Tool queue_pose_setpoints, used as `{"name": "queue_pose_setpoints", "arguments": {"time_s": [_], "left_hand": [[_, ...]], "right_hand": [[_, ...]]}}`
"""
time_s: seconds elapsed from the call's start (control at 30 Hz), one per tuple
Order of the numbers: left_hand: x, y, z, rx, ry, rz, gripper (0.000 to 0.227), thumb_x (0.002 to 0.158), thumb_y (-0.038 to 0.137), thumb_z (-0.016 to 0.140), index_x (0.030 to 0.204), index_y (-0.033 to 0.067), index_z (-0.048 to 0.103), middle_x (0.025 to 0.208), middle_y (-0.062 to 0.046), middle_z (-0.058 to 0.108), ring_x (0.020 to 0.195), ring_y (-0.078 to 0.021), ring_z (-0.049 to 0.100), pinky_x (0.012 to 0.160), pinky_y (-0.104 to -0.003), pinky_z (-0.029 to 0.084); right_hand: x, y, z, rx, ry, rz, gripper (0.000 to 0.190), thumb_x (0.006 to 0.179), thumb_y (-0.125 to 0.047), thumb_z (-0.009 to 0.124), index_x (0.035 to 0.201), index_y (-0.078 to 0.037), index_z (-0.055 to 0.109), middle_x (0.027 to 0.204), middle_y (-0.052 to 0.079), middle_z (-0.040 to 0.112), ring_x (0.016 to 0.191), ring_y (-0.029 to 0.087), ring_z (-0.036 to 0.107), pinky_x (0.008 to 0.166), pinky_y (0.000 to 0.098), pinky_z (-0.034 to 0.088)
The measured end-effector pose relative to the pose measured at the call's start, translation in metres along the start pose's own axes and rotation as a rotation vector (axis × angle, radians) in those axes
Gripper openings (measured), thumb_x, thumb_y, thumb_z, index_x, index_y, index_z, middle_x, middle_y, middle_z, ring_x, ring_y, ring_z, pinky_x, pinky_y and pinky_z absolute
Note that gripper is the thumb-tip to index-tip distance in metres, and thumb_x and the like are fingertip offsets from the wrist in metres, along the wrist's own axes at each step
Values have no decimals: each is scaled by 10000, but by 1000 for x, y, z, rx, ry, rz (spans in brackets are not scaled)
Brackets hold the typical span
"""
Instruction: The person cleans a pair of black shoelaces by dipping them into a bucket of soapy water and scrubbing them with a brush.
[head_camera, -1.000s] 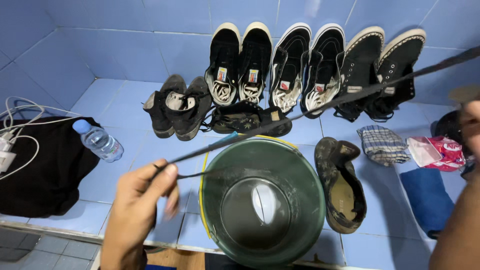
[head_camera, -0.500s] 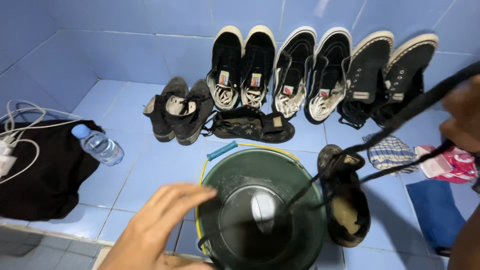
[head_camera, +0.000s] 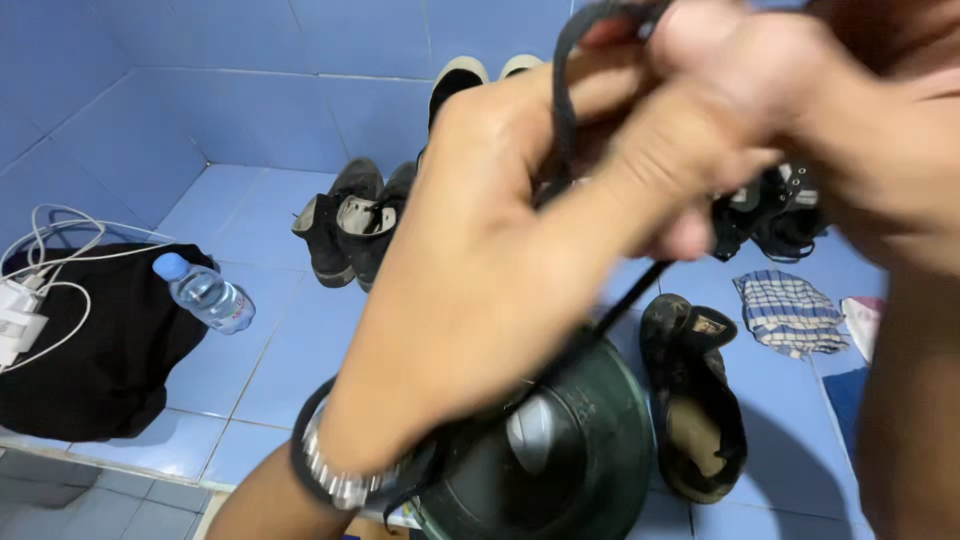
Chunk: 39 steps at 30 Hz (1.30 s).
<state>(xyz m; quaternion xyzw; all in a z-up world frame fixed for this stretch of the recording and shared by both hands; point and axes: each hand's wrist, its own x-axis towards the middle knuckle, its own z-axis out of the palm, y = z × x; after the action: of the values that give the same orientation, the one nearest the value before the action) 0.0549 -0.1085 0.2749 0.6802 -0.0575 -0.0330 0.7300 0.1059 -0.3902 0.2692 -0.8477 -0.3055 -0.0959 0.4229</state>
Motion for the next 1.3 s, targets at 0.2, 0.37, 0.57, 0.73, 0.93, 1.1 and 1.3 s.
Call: {"name": "queue_pose_setpoints", "arguments": {"time_s": [0.2,0.37,0.57,0.73,0.93,1.1,1.3], "left_hand": [[21,-26,-3,-221,-140,388,381,840,480,475,710,123,508,561,-2,475,479,-63,464,401,-193,368],[21,-37,-18,-289,-224,302,354,850,419,563,680,109,551,486,38,473,343,-25,372,323,-140,294],[-2,-50,-80,475,-174,490,475,909,453,532,553,148,454,515,83,327,482,-48,304,500,-225,261],[-35,-94,-139,644,-48,214,184,760,258,858,647,134,784,501,78,376,487,-52,299,449,-224,279],[-51,-146,-162,930,-80,121,244,811,389,793,674,188,776,564,62,477,501,-103,383,503,-265,362],[-48,-153,-158,828,-170,9,310,843,404,765,649,170,702,582,64,569,543,-93,476,544,-263,404],[-42,-145,-138,671,-320,318,250,875,348,707,1001,142,644,1102,-23,674,1052,-173,643,909,-337,472]], "right_hand": [[27,-26,138,500,-68,148,506,759,-282,688,1187,-112,480,892,35,557,734,108,589,604,184,435],[-8,13,201,799,-516,189,265,958,-270,611,752,-108,571,517,-21,443,465,61,404,446,205,312],[-48,46,179,558,-811,525,267,975,-277,571,869,-60,686,781,13,715,741,52,622,693,232,539],[-68,87,137,257,-600,181,293,976,-248,586,743,-88,660,553,-10,516,459,118,446,417,295,351],[-60,81,102,65,-491,65,494,1004,-393,408,630,-109,560,766,7,689,729,150,632,666,314,502],[-64,87,108,119,-324,87,454,977,-361,473,628,-76,536,675,29,624,621,161,596,662,327,452],[-51,66,114,116,-290,452,296,955,-299,540,881,-83,730,633,34,645,476,164,503,456,315,411]]}}
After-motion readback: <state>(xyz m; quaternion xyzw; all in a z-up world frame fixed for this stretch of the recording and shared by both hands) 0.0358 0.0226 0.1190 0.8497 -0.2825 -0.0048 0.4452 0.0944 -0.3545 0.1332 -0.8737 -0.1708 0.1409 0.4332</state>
